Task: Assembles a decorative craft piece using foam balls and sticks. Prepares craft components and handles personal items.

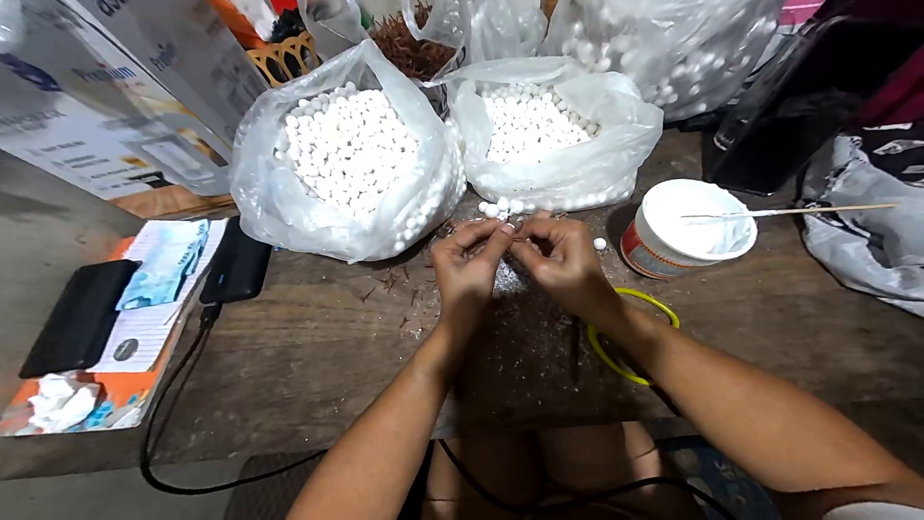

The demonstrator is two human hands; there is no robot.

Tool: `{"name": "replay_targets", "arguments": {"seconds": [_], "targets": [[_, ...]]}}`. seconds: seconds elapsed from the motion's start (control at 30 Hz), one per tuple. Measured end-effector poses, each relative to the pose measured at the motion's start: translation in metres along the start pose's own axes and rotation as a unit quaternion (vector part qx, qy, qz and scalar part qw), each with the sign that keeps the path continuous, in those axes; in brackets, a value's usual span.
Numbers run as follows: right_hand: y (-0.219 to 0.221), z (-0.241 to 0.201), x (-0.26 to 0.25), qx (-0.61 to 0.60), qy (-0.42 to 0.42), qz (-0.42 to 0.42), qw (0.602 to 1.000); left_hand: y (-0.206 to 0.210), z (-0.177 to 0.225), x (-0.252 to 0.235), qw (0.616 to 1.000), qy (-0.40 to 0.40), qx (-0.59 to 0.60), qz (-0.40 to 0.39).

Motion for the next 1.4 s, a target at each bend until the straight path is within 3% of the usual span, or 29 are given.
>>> {"name": "replay_targets", "arguments": {"seconds": [0.2, 0.37, 0.7, 0.83, 0.93, 1.0, 1.07, 1.13, 1.27, 1.4], "targets": [[-0.02, -0.007, -0.005, 0.013, 0.014, -0.046, 0.999, -0.008, -0.004, -0.003, 0.999, -0.048, -0.011, 0.005], [-0.063, -0.022, -0.007, 0.177, -0.034, 0.029, 0.983, -0.021, 0.0, -0.013, 0.996, -0.026, 0.026, 0.085], [0.024, 0.026, -0.047, 0.227, -0.022, -0.227, 0.947, -0.022, 0.005, -0.013, 0.995, -0.001, 0.008, 0.099], [0.031, 0.039, -0.048, 0.237, -0.015, -0.243, 0.941, -0.027, 0.003, -0.015, 0.994, -0.008, -0.001, 0.106], [0.012, 0.034, -0.046, 0.155, 0.013, -0.174, 0.972, -0.025, 0.005, -0.013, 0.995, 0.0, -0.031, 0.097], [-0.011, 0.029, -0.044, 0.004, 0.072, -0.086, 0.994, -0.021, 0.008, -0.009, 0.993, 0.042, -0.086, 0.066], [-0.024, 0.022, -0.038, -0.2, 0.13, -0.025, 0.971, -0.017, 0.011, -0.006, 0.985, 0.084, -0.142, 0.051], [-0.027, 0.018, -0.03, -0.32, 0.155, -0.003, 0.935, -0.013, 0.015, -0.004, 0.975, 0.122, -0.183, 0.041], [-0.02, 0.023, -0.018, -0.407, 0.227, -0.005, 0.884, -0.011, 0.018, -0.001, 0.961, 0.161, -0.22, 0.048], [-0.017, 0.024, -0.017, -0.407, 0.246, -0.004, 0.88, -0.01, 0.023, 0.001, 0.95, 0.183, -0.249, 0.045]]}}
Point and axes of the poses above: each hand's wrist, its own x-axis away from the middle knuckle, its own y-axis out of the palm, z = x × y, the point moved 8 cm from there along -x, towards the middle knuckle, and after that the axes turned 9 degrees about -x, right-handed, at the moved point
